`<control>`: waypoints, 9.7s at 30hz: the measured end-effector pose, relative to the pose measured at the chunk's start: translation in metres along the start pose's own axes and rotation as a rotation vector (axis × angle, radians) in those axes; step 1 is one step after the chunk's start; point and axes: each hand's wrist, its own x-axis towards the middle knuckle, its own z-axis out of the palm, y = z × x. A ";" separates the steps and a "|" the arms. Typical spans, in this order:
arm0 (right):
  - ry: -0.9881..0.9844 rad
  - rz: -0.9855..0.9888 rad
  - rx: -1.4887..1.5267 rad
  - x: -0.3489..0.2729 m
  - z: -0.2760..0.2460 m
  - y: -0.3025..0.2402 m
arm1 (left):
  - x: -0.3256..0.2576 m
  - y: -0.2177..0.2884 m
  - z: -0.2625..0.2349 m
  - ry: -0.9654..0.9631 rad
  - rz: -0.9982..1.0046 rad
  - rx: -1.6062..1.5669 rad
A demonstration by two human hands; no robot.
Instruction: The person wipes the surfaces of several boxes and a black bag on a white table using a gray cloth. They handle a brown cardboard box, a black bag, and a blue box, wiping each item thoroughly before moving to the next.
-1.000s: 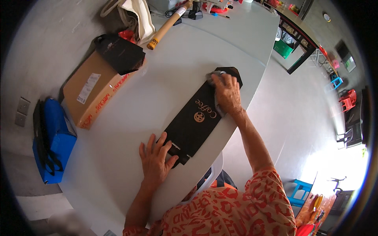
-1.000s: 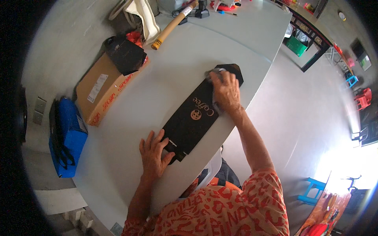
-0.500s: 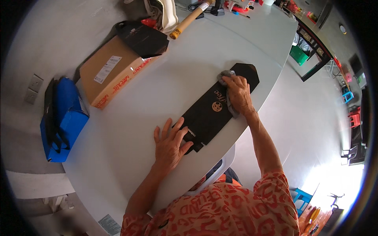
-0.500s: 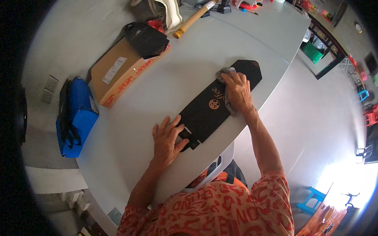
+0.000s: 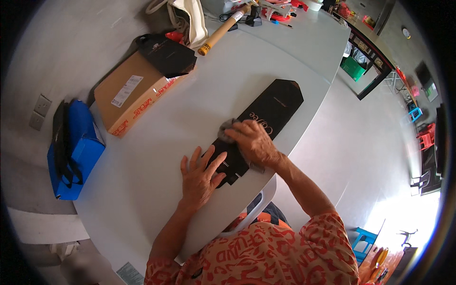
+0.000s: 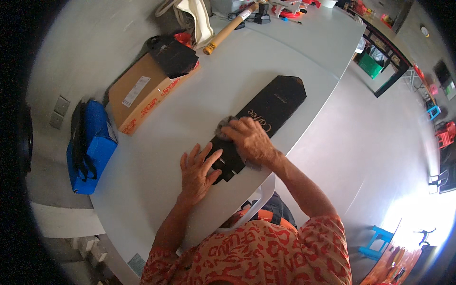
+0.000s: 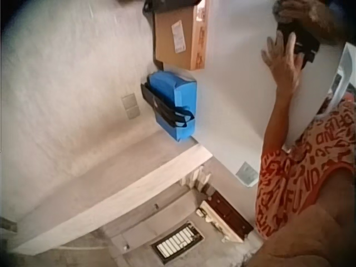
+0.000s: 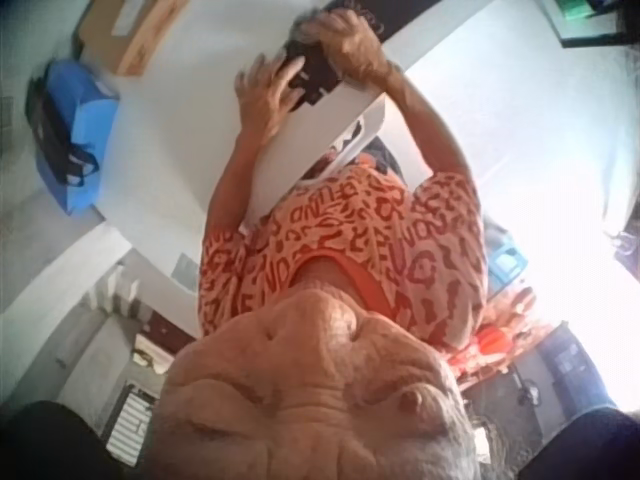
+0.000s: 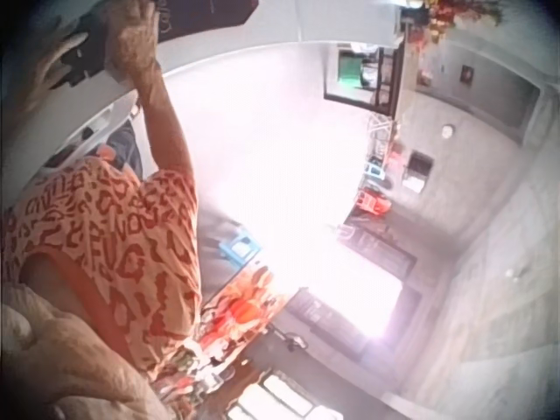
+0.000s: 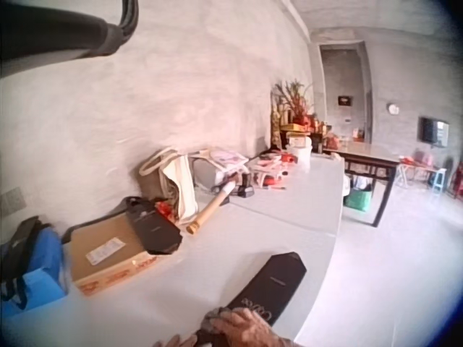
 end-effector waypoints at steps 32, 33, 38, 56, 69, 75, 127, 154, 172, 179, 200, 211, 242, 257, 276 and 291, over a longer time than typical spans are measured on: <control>0.373 0.853 0.107 -0.115 -0.083 0.099 | -0.055 0.060 0.000 0.014 0.180 0.141; 0.388 0.905 0.187 -0.116 -0.091 0.095 | -0.055 0.058 0.000 0.000 0.199 0.148; 0.285 0.936 0.308 -0.096 -0.132 0.094 | -0.052 0.059 -0.002 -0.004 0.259 0.166; 0.854 0.559 0.746 -0.045 -0.161 0.109 | 0.044 0.065 -0.117 -0.168 -0.146 -0.541; 0.039 0.074 -0.056 -0.046 -0.034 0.010 | 0.041 0.026 -0.024 -0.334 -0.552 -0.827; 0.157 0.279 -0.299 -0.036 -0.033 0.066 | 0.040 0.029 -0.023 -0.327 -0.617 -0.866; -0.060 0.205 -0.144 -0.033 -0.028 0.013 | 0.036 0.025 -0.008 -0.160 -0.463 -0.887; 0.072 0.379 -0.271 -0.027 -0.011 0.060 | 0.017 -0.005 0.016 -0.032 -0.427 -1.041; -0.020 0.172 -0.096 -0.025 -0.002 -0.031 | 0.025 0.006 0.002 -0.116 -0.470 -1.131; 0.131 0.439 -0.293 -0.025 -0.002 0.033 | 0.026 0.008 0.000 -0.081 -0.429 -1.023; -0.014 0.119 -0.134 -0.034 -0.009 0.013 | 0.031 0.001 -0.001 -0.113 -0.456 -1.030; 0.048 0.416 -0.136 -0.029 -0.020 0.079 | 0.030 0.006 0.001 0.011 -0.609 -1.181; -0.030 0.138 -0.040 -0.058 -0.019 -0.015 | 0.024 -0.012 -0.054 0.448 -0.240 0.383; 0.039 0.311 -0.145 -0.050 -0.034 0.054 | 0.035 0.067 0.037 -0.166 0.170 0.001; 0.017 0.411 0.060 -0.105 -0.073 0.039 | 0.068 0.096 0.056 -0.042 0.207 0.039; 0.060 0.447 -0.256 -0.047 -0.036 0.060 | 0.070 0.095 0.054 -0.127 0.209 0.056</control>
